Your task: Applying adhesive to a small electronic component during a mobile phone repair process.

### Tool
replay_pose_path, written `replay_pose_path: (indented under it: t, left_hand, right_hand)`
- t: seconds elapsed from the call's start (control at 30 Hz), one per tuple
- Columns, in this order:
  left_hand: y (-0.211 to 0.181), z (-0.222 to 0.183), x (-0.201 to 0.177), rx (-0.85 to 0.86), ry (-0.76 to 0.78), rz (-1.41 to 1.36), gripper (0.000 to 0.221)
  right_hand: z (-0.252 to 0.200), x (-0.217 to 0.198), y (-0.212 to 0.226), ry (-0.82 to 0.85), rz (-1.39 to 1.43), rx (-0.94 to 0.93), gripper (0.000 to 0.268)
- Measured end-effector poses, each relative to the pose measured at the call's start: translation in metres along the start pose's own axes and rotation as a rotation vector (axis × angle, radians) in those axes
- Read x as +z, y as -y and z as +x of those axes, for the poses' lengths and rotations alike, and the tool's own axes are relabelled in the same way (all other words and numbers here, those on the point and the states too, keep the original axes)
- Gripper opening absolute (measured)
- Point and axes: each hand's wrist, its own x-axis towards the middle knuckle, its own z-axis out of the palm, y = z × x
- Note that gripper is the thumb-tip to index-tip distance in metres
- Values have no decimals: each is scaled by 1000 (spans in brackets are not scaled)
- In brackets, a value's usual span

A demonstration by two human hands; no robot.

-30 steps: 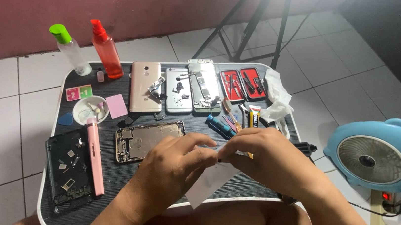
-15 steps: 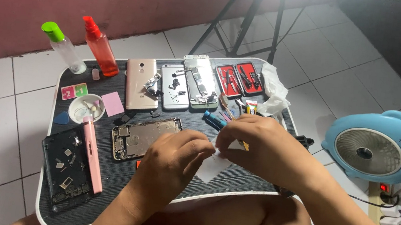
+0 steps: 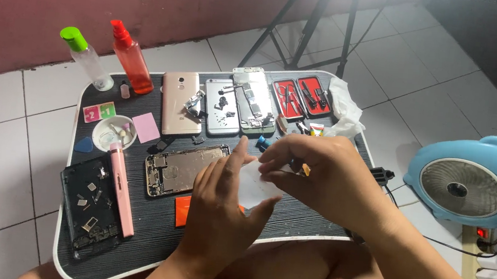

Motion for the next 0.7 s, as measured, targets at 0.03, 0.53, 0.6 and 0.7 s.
replay_pose_path:
  t: [0.03, 0.53, 0.6, 0.7]
  left_hand:
    - [-1, 1, -2, 2, 3, -1, 87]
    - [-4, 7, -19, 44, -13, -7, 71]
    - [-7, 12, -23, 14, 6, -19, 57]
    - [3, 14, -22, -19, 1, 21, 47]
  right_hand:
    - [1, 0, 1, -2, 0, 2, 22]
    - [2, 16, 4, 57, -156, 14, 39]
    - [5, 16, 6, 47, -214, -35, 37]
    - [3, 18, -1, -105, -176, -191, 22]
